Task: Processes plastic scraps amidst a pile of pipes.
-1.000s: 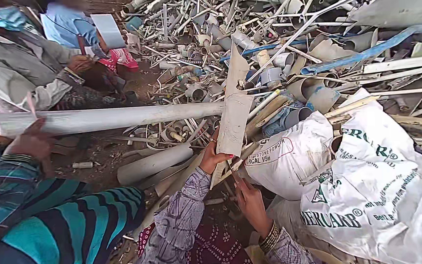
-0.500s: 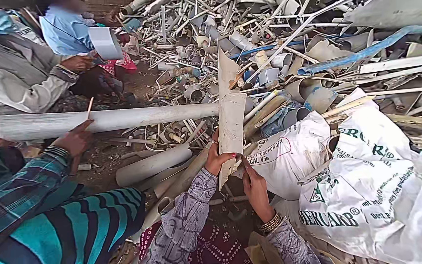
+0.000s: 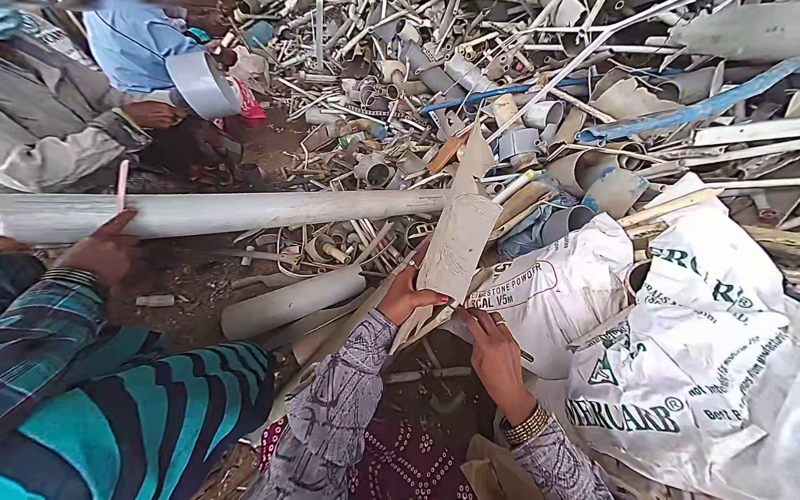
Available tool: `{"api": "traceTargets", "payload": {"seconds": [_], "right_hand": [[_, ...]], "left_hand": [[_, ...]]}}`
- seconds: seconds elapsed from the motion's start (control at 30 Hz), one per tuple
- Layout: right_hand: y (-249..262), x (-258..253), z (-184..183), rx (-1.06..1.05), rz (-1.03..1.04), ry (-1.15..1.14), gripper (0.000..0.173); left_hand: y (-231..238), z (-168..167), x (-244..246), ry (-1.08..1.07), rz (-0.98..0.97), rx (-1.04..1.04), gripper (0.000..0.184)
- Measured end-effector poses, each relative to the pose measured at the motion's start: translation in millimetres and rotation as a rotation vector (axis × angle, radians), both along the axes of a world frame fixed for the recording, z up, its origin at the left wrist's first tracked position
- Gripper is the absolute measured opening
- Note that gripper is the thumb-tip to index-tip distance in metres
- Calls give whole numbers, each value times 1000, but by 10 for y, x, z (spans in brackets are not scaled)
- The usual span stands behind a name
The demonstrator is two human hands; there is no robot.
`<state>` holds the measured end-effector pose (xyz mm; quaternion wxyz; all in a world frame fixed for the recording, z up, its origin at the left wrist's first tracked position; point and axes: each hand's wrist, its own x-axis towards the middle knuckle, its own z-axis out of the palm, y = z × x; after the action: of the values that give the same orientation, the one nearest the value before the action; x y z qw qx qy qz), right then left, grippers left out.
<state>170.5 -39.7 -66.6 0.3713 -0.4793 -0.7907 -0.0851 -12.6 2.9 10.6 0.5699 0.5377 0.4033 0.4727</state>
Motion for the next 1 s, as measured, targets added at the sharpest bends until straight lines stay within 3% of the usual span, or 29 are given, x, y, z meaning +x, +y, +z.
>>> {"api": "traceTargets", "payload": {"seconds": [0.17,0.33,0.53,0.73,0.87,1.0], "right_hand": [[-223,-17,-4,-75,184,-45,39],[-12,10,35,-94,62,103,42],[-184,71,24,-150,231,-52,42],[-38,76,23,-121,151,122,40],[-137,37,-60,-153,249,78,41],[-158,44,-68,-125,295,4,41]], "left_hand": [[40,-66,-64,59,-7,-7,93],[23,-55,-1,57,15,-39,85],[63,-114,16,78,25,-34,92],[28,-30,-24,79,71,-54,88],[34,-40,-38,77,52,-42,91],[30,11,-69,33,86,-81,82]]}}
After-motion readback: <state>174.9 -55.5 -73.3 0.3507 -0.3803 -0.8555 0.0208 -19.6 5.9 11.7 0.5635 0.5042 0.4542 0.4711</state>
